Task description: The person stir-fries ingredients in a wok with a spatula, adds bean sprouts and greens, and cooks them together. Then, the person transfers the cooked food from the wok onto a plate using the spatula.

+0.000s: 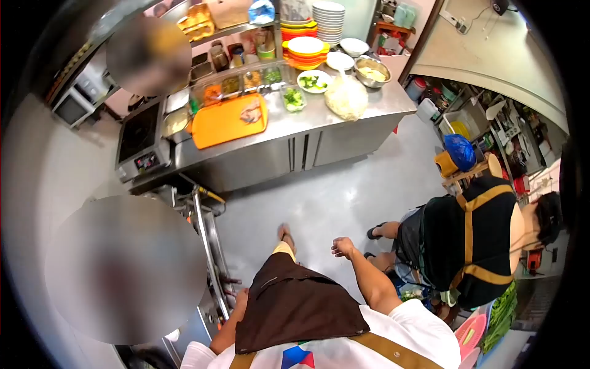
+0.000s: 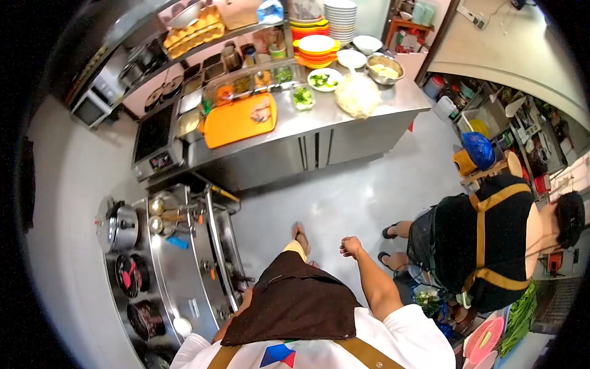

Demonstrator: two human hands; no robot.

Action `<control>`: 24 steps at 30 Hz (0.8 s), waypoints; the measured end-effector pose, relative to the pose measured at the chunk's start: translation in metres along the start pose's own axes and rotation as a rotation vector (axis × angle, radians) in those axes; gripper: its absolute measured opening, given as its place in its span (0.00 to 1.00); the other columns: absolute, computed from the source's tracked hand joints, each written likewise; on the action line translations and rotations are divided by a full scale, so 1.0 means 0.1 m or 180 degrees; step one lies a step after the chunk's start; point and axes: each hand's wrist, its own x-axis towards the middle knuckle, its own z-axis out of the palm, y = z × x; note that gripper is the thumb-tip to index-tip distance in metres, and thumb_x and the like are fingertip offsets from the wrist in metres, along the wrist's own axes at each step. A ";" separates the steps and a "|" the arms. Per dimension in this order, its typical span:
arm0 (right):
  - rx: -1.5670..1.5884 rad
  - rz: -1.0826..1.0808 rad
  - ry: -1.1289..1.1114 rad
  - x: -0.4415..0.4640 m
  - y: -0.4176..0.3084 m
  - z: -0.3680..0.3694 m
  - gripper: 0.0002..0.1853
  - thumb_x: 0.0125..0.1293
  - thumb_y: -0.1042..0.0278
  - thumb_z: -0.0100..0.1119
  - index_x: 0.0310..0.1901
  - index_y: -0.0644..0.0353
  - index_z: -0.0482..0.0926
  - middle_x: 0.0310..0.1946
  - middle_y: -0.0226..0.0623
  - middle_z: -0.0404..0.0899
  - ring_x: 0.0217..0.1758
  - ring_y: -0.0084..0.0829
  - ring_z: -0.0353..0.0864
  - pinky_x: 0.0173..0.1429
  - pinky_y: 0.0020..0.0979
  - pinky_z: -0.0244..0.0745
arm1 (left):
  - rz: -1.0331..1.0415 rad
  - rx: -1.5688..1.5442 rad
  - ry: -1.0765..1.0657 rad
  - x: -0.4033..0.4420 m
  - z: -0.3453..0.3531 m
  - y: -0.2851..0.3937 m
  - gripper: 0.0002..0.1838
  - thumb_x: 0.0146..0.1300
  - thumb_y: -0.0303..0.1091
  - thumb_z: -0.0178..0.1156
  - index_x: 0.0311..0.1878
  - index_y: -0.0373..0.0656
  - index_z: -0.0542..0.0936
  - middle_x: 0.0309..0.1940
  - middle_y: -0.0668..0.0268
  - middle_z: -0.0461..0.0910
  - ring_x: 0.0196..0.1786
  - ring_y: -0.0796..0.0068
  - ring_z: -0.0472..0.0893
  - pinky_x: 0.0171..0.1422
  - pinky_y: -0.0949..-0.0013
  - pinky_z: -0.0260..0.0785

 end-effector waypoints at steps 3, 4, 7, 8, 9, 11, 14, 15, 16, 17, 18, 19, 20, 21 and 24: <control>0.0063 -0.0185 0.0080 0.21 -0.57 -0.38 0.12 0.70 0.69 0.53 0.47 0.63 0.83 0.34 0.39 0.85 0.32 0.32 0.86 0.33 0.34 0.83 | 0.0429 -0.0433 0.0234 0.75 0.03 1.02 0.17 0.63 0.44 0.63 0.47 0.40 0.84 0.37 0.58 0.87 0.40 0.62 0.85 0.45 0.58 0.77; 0.0138 -0.0295 0.0174 0.19 -0.86 -0.50 0.10 0.70 0.69 0.54 0.38 0.64 0.83 0.29 0.36 0.84 0.28 0.28 0.83 0.30 0.31 0.80 | 0.0352 -0.0593 0.0204 0.95 0.02 1.36 0.16 0.63 0.43 0.63 0.46 0.41 0.85 0.36 0.58 0.87 0.38 0.63 0.85 0.44 0.58 0.76; 0.0466 -0.0617 0.0381 0.36 -1.57 -0.98 0.10 0.70 0.66 0.56 0.34 0.62 0.81 0.26 0.33 0.81 0.23 0.26 0.79 0.28 0.31 0.78 | 0.0072 -0.0602 -0.0069 1.42 -0.05 2.15 0.14 0.64 0.40 0.61 0.43 0.41 0.86 0.34 0.60 0.86 0.35 0.66 0.84 0.41 0.60 0.76; 0.0623 -0.0663 0.0556 0.40 -1.86 -1.15 0.12 0.72 0.63 0.57 0.30 0.59 0.78 0.23 0.31 0.79 0.20 0.24 0.75 0.27 0.30 0.75 | 0.0005 -0.0334 -0.0248 1.56 -0.10 2.37 0.13 0.64 0.40 0.60 0.42 0.41 0.86 0.34 0.60 0.85 0.34 0.66 0.83 0.40 0.60 0.76; 0.0570 -0.0938 0.0653 0.50 -2.24 -1.37 0.12 0.72 0.63 0.57 0.31 0.59 0.79 0.23 0.31 0.79 0.21 0.24 0.75 0.27 0.29 0.75 | -0.0033 -0.0083 -0.0399 1.78 -0.09 2.64 0.12 0.65 0.39 0.60 0.40 0.41 0.86 0.34 0.60 0.85 0.33 0.67 0.83 0.40 0.61 0.76; 0.0475 -0.1446 0.0826 0.68 -2.89 -1.76 0.12 0.73 0.63 0.57 0.31 0.59 0.79 0.23 0.31 0.79 0.21 0.24 0.75 0.27 0.28 0.74 | 0.0033 -0.0418 -0.0349 2.20 0.02 3.17 0.10 0.65 0.36 0.59 0.39 0.41 0.86 0.34 0.61 0.85 0.35 0.69 0.81 0.41 0.62 0.74; 0.0955 -0.2054 0.0994 0.70 -4.07 -2.11 0.09 0.72 0.66 0.55 0.36 0.61 0.81 0.23 0.31 0.78 0.22 0.23 0.74 0.26 0.26 0.71 | -0.0094 -0.0744 -0.0276 2.42 0.03 3.46 0.08 0.66 0.32 0.58 0.38 0.40 0.84 0.34 0.63 0.84 0.38 0.73 0.79 0.43 0.65 0.73; 0.1308 -0.2067 0.1068 0.56 -4.68 -2.09 0.09 0.71 0.67 0.55 0.38 0.62 0.81 0.24 0.30 0.77 0.23 0.22 0.74 0.26 0.26 0.70 | 0.0372 -0.1102 -0.0320 2.60 0.07 3.55 0.07 0.68 0.31 0.59 0.44 0.42 0.83 0.36 0.65 0.83 0.37 0.72 0.79 0.41 0.65 0.74; 0.1388 -0.2123 0.0984 0.62 -5.13 -2.13 0.08 0.71 0.68 0.55 0.40 0.62 0.81 0.24 0.30 0.77 0.22 0.22 0.74 0.26 0.26 0.70 | -0.0006 -0.1435 -0.0360 2.62 0.00 3.82 0.07 0.68 0.31 0.59 0.47 0.43 0.82 0.37 0.66 0.83 0.36 0.72 0.80 0.39 0.66 0.74; 0.1457 -0.2148 0.0896 0.74 -5.51 -2.18 0.08 0.70 0.69 0.55 0.43 0.63 0.80 0.24 0.31 0.77 0.22 0.22 0.74 0.26 0.26 0.70 | -0.0415 -0.1768 -0.0406 2.55 -0.04 4.07 0.09 0.69 0.31 0.60 0.49 0.44 0.81 0.38 0.67 0.82 0.36 0.73 0.80 0.38 0.67 0.75; 0.1621 -0.2153 0.0705 0.94 -5.88 -2.21 0.08 0.70 0.69 0.56 0.42 0.63 0.80 0.24 0.31 0.78 0.22 0.23 0.74 0.26 0.27 0.70 | -0.0277 -0.2129 -0.0364 2.62 -0.08 4.21 0.11 0.69 0.31 0.60 0.53 0.43 0.78 0.39 0.68 0.82 0.36 0.73 0.81 0.36 0.69 0.76; 0.1768 -0.2162 0.0505 1.18 -6.27 -2.25 0.08 0.69 0.68 0.57 0.41 0.64 0.80 0.24 0.31 0.78 0.22 0.23 0.74 0.26 0.27 0.70 | -0.0264 -0.2314 -0.0132 2.62 -0.12 4.34 0.11 0.69 0.32 0.61 0.53 0.44 0.78 0.39 0.68 0.82 0.35 0.74 0.81 0.35 0.69 0.75; 0.1856 -0.2098 0.0361 1.49 -6.66 -2.30 0.07 0.69 0.69 0.55 0.40 0.64 0.79 0.24 0.33 0.78 0.22 0.24 0.74 0.26 0.28 0.70 | -0.0248 -0.2510 0.0108 2.56 -0.16 4.47 0.11 0.69 0.32 0.61 0.53 0.44 0.79 0.38 0.68 0.82 0.35 0.74 0.80 0.34 0.70 0.75; 0.1925 -0.2009 0.0211 1.86 -6.98 -2.34 0.07 0.68 0.70 0.54 0.38 0.63 0.78 0.24 0.35 0.78 0.22 0.26 0.75 0.25 0.30 0.71 | -0.0260 -0.2711 0.0356 2.52 -0.15 4.60 0.11 0.69 0.32 0.61 0.53 0.44 0.79 0.38 0.68 0.81 0.34 0.74 0.80 0.33 0.70 0.74; 0.2150 -0.1438 0.0236 3.15 -7.69 -2.38 0.07 0.67 0.71 0.52 0.34 0.64 0.77 0.23 0.40 0.77 0.22 0.32 0.75 0.24 0.33 0.70 | -0.0392 -0.3143 0.1030 2.23 0.10 4.59 0.07 0.71 0.35 0.59 0.46 0.43 0.79 0.33 0.67 0.81 0.31 0.75 0.79 0.29 0.74 0.71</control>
